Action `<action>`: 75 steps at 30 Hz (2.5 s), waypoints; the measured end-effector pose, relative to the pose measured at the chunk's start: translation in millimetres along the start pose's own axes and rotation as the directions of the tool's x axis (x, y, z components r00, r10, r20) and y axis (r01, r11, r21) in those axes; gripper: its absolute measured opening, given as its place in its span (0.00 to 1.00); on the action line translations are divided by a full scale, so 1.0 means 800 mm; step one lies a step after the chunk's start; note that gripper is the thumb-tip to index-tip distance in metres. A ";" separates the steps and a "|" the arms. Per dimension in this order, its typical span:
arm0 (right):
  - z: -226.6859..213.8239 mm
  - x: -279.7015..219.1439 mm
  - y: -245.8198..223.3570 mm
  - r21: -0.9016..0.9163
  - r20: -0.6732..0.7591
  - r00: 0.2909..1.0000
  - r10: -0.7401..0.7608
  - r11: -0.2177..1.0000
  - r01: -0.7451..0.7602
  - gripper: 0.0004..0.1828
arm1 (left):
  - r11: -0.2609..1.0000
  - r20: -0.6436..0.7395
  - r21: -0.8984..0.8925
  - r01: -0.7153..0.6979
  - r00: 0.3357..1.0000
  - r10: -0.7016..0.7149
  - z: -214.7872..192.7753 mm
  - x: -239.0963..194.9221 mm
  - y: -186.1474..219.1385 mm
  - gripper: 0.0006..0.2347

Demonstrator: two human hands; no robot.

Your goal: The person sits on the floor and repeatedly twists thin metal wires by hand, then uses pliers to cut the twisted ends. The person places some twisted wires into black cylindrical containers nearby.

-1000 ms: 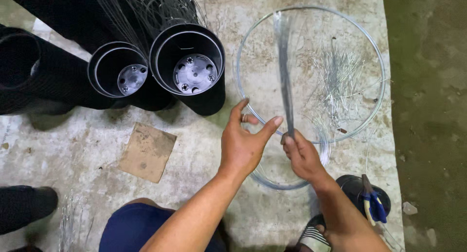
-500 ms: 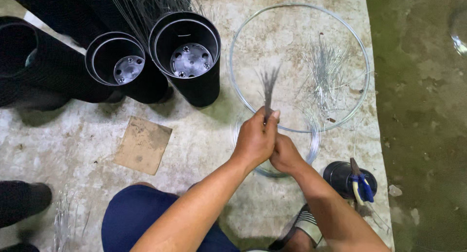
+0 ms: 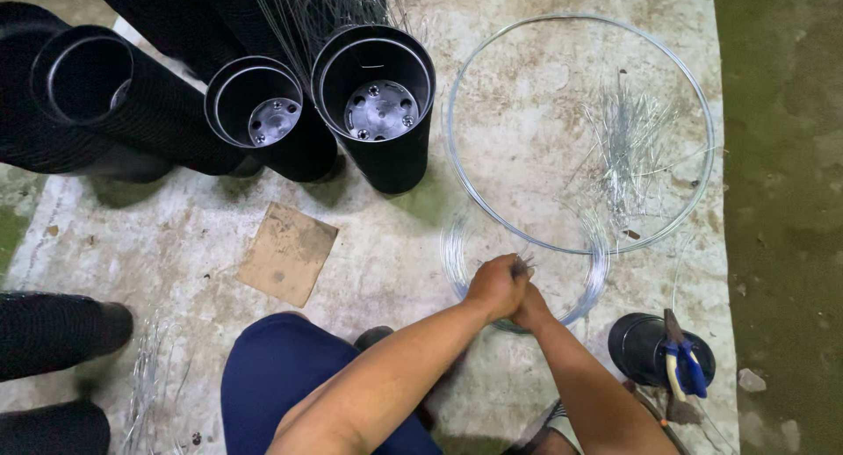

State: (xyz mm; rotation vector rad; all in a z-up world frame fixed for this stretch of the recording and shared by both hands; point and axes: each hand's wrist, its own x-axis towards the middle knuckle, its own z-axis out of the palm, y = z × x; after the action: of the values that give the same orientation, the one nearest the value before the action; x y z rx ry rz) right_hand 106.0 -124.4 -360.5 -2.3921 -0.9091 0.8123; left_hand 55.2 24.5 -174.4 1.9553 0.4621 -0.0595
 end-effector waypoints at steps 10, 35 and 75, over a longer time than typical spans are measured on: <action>-0.114 -0.031 -0.089 0.200 -0.313 0.940 -0.134 0.958 0.203 0.10 | 0.894 -0.053 -0.428 0.134 0.984 -0.173 -0.071 0.020 0.040 0.23; -0.304 -0.046 -0.488 -0.067 -0.175 0.925 -0.336 0.942 0.330 0.10 | 0.296 -0.376 -0.908 -0.297 0.889 -0.260 -0.392 -0.043 0.051 0.10; -0.251 0.152 -0.613 -0.525 -0.102 0.960 -0.259 0.834 0.169 0.17 | 0.915 -0.819 -0.335 0.223 0.411 -0.400 -0.489 0.058 -0.123 0.10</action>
State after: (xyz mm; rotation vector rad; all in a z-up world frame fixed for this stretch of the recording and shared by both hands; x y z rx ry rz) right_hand 97.0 254.9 28.8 -2.6720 -1.4375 0.2892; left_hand -0.8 421.0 -105.4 1.5477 1.4830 0.7896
